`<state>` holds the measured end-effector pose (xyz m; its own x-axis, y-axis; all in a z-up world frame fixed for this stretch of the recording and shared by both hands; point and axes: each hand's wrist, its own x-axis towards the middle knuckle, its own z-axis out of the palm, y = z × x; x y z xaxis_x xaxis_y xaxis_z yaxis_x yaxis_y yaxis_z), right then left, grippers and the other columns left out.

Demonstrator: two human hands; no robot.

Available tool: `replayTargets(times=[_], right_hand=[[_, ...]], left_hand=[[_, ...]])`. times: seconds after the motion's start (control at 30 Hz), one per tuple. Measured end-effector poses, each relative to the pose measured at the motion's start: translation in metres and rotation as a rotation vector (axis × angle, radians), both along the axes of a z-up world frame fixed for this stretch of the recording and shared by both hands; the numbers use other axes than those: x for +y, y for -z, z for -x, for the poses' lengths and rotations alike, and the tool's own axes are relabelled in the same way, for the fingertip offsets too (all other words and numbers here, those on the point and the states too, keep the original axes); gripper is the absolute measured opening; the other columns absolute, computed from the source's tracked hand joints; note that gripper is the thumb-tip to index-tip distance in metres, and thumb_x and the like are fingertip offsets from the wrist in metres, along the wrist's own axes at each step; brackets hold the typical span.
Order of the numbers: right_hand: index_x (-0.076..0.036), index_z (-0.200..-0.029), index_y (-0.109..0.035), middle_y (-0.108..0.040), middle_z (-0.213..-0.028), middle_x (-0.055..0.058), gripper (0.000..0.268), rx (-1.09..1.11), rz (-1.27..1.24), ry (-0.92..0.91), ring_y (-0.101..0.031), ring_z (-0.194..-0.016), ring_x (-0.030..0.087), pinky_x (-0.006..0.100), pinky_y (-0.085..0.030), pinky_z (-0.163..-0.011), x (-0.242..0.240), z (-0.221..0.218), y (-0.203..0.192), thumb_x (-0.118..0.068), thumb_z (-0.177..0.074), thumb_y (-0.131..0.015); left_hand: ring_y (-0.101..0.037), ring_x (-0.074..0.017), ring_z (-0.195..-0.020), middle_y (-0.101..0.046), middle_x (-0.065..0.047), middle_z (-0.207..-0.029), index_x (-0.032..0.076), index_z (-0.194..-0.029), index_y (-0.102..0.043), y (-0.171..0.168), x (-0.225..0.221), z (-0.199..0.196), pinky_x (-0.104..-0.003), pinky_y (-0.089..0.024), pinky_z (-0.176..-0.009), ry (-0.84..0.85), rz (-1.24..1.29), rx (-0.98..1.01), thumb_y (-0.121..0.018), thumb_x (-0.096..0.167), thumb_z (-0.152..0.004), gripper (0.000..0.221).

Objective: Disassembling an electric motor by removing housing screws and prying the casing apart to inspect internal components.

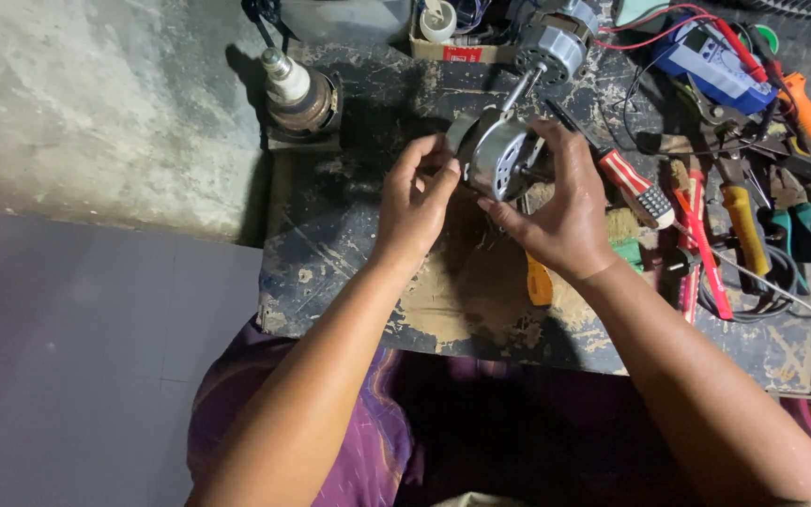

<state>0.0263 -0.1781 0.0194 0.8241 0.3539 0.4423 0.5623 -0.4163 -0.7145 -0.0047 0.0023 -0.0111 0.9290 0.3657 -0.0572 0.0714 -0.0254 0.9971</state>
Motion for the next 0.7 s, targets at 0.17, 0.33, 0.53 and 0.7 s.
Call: replayTargets(times=[0.17, 0.33, 0.53, 0.7], right_hand=[[0.0, -0.147, -0.047, -0.055, -0.119, 0.03, 0.087, -0.037, 0.027, -0.006, -0.062, -0.107, 0.057, 0.065, -0.056, -0.08, -0.004, -0.002, -0.01, -0.019, -0.078, -0.095], [0.0, -0.147, -0.05, -0.055, -0.112, 0.028, 0.087, -0.064, 0.027, -0.016, -0.063, -0.098, 0.056, 0.064, -0.054, -0.074, -0.001, -0.009, -0.002, -0.017, -0.073, -0.094], [0.0, -0.148, -0.056, -0.054, -0.114, 0.025, 0.085, -0.122, 0.017, -0.035, -0.062, -0.098, 0.05, 0.058, -0.054, -0.077, -0.014, -0.022, -0.008, -0.02, -0.073, -0.091], [0.008, -0.153, -0.046, -0.049, -0.127, 0.025, 0.082, -0.153, 0.082, -0.147, -0.053, -0.119, 0.038, 0.052, -0.055, -0.105, -0.024, -0.017, -0.026, -0.016, -0.08, -0.078]], left_hand=[[-0.07, -0.0167, -0.081, -0.07, -0.007, -0.102, 0.012, -0.124, -0.067, 0.003, -0.002, -0.001, -0.026, -0.053, -0.054, 0.027, 0.034, 0.02, -0.068, 0.029, -0.092, 0.036], [-0.071, -0.0196, -0.082, -0.069, -0.01, -0.109, 0.009, -0.129, -0.063, -0.011, -0.001, 0.008, -0.025, -0.05, -0.053, 0.009, 0.118, 0.04, -0.067, 0.027, -0.092, 0.041], [-0.075, -0.0211, -0.087, -0.071, -0.009, -0.11, 0.012, -0.127, -0.064, -0.017, -0.006, 0.008, -0.025, -0.05, -0.055, 0.065, 0.148, -0.018, -0.07, 0.029, -0.092, 0.04], [-0.069, -0.0146, -0.089, -0.07, -0.008, -0.108, 0.006, -0.126, -0.062, -0.008, -0.007, 0.007, -0.028, -0.061, -0.077, 0.167, 0.331, -0.108, -0.068, 0.023, -0.091, 0.039]])
